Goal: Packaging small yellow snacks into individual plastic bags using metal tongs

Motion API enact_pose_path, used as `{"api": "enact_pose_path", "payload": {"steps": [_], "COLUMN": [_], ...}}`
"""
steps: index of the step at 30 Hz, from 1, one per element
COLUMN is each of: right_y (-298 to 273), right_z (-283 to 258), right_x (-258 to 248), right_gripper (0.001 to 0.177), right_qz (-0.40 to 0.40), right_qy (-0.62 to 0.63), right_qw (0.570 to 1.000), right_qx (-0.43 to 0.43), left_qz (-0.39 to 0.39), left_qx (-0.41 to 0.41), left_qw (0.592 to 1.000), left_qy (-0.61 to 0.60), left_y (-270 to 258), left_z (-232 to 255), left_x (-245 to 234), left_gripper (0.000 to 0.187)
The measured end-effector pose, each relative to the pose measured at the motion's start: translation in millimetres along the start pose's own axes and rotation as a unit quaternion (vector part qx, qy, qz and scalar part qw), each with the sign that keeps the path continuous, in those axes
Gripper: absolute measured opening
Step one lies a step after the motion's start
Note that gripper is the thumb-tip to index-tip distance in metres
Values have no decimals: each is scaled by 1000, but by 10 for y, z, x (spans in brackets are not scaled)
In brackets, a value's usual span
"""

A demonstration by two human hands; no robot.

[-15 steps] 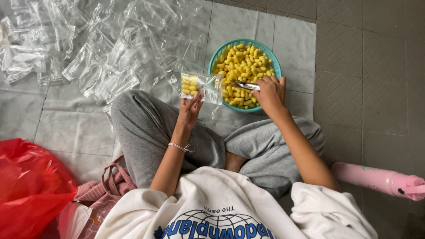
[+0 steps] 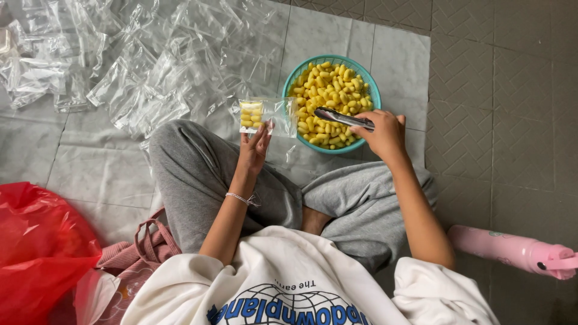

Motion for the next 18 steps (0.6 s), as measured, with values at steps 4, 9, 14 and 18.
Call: {"api": "enact_pose_path", "payload": {"steps": [4, 9, 14, 18], "right_y": [-100, -126, -114, -97], "right_z": [8, 224, 300, 277], "right_x": [-162, 19, 238, 331], "right_gripper": [27, 28, 28, 29], "right_qz": [-13, -25, -51, -49], "right_qy": [81, 111, 36, 16], "right_qw": [996, 992, 997, 998], "right_qx": [27, 52, 53, 45], "left_qz": [5, -3, 11, 17], "left_qx": [4, 2, 6, 8], "left_qw": [1000, 999, 999, 999], "left_qy": [27, 40, 35, 33], "left_y": [-70, -28, -32, 59], "left_z": [18, -39, -50, -90], "left_x": [68, 34, 49, -99], "left_gripper": [55, 56, 54, 55]}}
Point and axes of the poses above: each hand's wrist, its own y-axis towards the middle knuckle, its own x-axis out of the palm, z = x × y, the point moved 3 cm from there along y, towards the middle knuckle
